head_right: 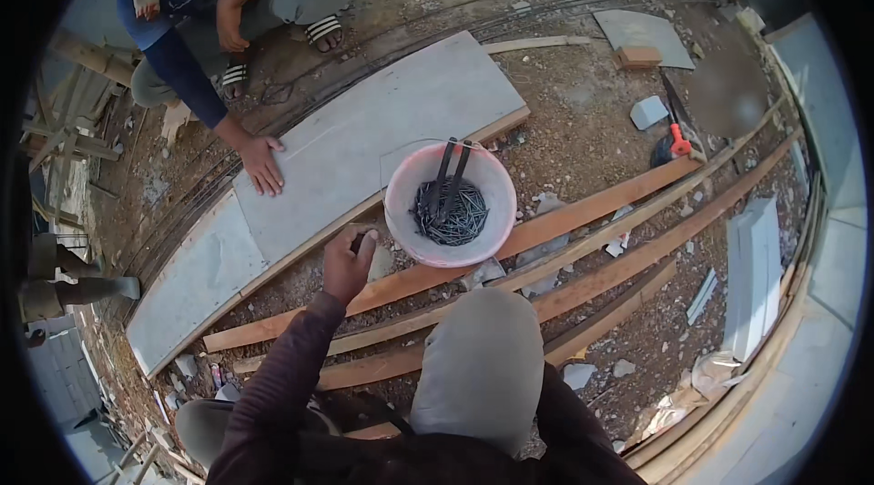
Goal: The person secures wooden boards together by positioning nails and hammering them into the wood with a hatchet, retrieving additional nails from a bucket.
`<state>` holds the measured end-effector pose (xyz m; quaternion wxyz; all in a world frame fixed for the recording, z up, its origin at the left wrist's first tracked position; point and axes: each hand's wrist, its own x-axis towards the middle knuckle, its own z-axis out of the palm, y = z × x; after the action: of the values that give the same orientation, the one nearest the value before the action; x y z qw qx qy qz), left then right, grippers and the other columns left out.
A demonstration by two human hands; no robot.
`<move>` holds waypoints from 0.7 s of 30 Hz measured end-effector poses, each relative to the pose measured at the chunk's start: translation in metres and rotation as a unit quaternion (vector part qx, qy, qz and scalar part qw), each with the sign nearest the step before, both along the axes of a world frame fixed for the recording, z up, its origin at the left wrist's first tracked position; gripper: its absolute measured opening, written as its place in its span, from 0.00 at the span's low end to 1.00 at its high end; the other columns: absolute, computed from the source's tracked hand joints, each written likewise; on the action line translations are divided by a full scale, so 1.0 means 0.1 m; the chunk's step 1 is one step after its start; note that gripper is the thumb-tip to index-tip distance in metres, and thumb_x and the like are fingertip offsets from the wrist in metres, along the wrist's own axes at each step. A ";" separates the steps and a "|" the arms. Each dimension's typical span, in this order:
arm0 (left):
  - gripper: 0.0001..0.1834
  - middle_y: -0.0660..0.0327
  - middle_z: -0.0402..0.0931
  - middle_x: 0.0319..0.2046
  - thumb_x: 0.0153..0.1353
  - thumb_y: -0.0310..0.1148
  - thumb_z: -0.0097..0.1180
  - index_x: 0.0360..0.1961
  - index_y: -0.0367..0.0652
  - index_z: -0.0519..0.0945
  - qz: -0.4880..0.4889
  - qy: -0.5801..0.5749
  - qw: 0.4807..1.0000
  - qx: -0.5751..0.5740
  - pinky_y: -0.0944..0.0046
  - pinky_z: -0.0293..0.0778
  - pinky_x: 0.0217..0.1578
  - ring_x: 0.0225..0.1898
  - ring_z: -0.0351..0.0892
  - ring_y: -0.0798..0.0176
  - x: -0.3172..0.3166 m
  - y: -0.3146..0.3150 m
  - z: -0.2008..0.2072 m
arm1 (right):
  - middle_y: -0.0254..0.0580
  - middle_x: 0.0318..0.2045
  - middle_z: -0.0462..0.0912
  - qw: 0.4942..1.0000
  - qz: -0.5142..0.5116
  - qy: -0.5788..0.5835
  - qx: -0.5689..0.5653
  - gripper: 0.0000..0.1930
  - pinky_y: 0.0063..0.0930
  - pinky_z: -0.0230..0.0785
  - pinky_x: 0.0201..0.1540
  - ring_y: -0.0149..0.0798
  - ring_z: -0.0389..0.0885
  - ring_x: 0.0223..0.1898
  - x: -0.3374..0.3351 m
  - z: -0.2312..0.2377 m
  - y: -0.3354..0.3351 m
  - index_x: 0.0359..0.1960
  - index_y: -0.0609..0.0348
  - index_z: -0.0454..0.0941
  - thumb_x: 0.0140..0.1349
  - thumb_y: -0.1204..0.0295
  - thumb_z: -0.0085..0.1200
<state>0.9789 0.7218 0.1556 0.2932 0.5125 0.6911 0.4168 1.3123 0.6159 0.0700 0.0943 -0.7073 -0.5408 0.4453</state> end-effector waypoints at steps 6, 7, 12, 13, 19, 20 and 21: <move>0.07 0.51 0.80 0.32 0.60 0.29 0.59 0.38 0.38 0.81 -0.137 0.048 0.989 0.043 0.60 0.76 0.34 0.32 0.81 0.51 0.97 0.47 -0.09 | 0.47 0.23 0.78 0.995 -0.098 -0.024 -0.024 0.16 0.38 0.68 0.30 0.44 0.78 0.27 0.86 -0.18 -0.22 0.34 0.60 0.75 0.62 0.57 0.58; 0.07 0.51 0.78 0.31 0.59 0.30 0.59 0.36 0.39 0.81 -0.182 0.086 0.979 0.022 0.54 0.76 0.34 0.33 0.81 0.48 1.06 0.54 -0.05 | 0.47 0.23 0.77 0.994 -0.099 -0.024 -0.025 0.16 0.38 0.68 0.30 0.44 0.78 0.27 0.90 -0.20 -0.24 0.34 0.60 0.75 0.62 0.57 0.58; 0.08 0.52 0.80 0.35 0.59 0.31 0.55 0.34 0.39 0.81 -0.295 0.173 0.936 -0.078 0.51 0.76 0.39 0.37 0.80 0.47 1.24 0.88 -0.55 | 0.46 0.23 0.77 0.994 -0.110 -0.005 -0.026 0.16 0.37 0.68 0.30 0.43 0.77 0.27 0.90 -0.36 -0.18 0.34 0.60 0.75 0.62 0.57 0.58; 0.07 0.52 0.80 0.34 0.59 0.31 0.54 0.34 0.41 0.82 -0.326 0.235 0.907 -0.125 0.51 0.76 0.39 0.36 0.81 0.47 1.30 0.94 -0.63 | 0.46 0.23 0.77 0.994 -0.110 -0.002 -0.025 0.16 0.37 0.68 0.30 0.43 0.77 0.27 0.93 -0.37 -0.15 0.34 0.60 0.75 0.62 0.57 0.58; 0.09 0.52 0.82 0.34 0.58 0.30 0.51 0.33 0.46 0.84 -0.402 0.428 0.782 -0.207 0.53 0.80 0.36 0.36 0.84 0.50 1.48 1.06 -0.99 | 0.45 0.23 0.77 0.995 -0.095 0.007 -0.020 0.16 0.36 0.68 0.30 0.42 0.77 0.27 0.97 -0.48 0.04 0.34 0.60 0.75 0.62 0.58 0.58; 0.09 0.53 0.82 0.35 0.58 0.30 0.51 0.33 0.47 0.84 -0.407 0.450 0.768 -0.206 0.54 0.80 0.36 0.36 0.85 0.52 1.49 1.05 -1.01 | 0.45 0.23 0.77 0.996 -0.090 0.007 -0.019 0.16 0.36 0.68 0.30 0.42 0.76 0.26 0.97 -0.50 0.06 0.34 0.60 0.75 0.62 0.58 0.58; 0.09 0.53 0.82 0.35 0.58 0.30 0.51 0.32 0.47 0.84 -0.406 0.449 0.773 -0.189 0.54 0.80 0.35 0.35 0.85 0.53 1.49 1.04 -1.04 | 0.45 0.23 0.77 0.996 -0.083 0.007 -0.018 0.16 0.36 0.67 0.30 0.42 0.76 0.26 0.96 -0.53 0.08 0.34 0.60 0.75 0.62 0.58 0.58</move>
<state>1.1282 0.8254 0.0520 0.1828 0.8088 0.5363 -0.1574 1.4086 0.6236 0.0169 0.1222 -0.7485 -0.4711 0.4504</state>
